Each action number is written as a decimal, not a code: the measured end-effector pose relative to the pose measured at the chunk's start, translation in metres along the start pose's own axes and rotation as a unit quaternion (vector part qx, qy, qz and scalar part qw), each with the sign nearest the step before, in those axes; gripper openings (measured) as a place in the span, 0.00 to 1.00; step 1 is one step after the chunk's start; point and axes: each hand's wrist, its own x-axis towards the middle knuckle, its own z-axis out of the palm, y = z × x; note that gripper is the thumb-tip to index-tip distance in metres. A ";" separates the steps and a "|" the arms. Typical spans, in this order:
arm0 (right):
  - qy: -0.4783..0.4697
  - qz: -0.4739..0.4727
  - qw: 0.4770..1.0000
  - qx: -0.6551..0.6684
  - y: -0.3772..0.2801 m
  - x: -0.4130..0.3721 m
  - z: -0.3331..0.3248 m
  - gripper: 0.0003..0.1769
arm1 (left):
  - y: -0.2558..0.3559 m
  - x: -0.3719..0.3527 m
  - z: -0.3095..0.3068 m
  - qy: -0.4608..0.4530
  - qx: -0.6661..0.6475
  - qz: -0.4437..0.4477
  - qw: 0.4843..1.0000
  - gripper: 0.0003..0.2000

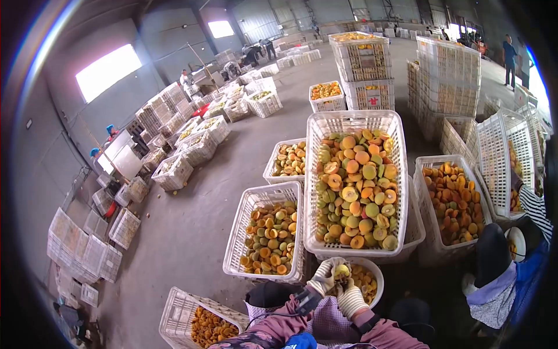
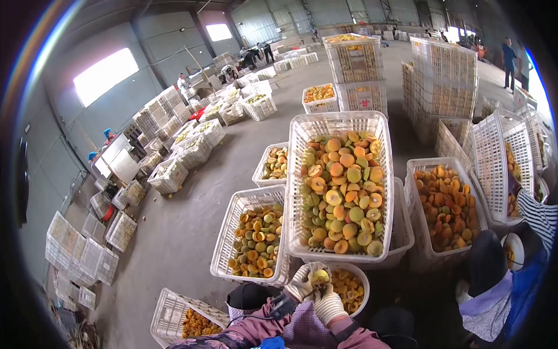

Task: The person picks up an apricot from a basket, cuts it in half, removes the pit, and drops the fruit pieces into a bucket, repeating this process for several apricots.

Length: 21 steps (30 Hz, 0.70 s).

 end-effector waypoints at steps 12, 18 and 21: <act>-0.008 -0.001 1.000 -0.012 0.020 0.001 0.010 0.28 | 0.003 -0.008 0.022 0.044 0.151 0.105 0.982 0.07; -0.095 0.042 0.994 0.028 0.005 -0.007 0.010 0.23 | 0.013 -0.001 -0.001 -0.141 0.150 0.017 0.979 0.08; -0.145 0.032 0.982 0.114 0.057 0.004 0.037 0.20 | 0.027 0.008 0.005 -0.211 0.221 -0.047 0.951 0.08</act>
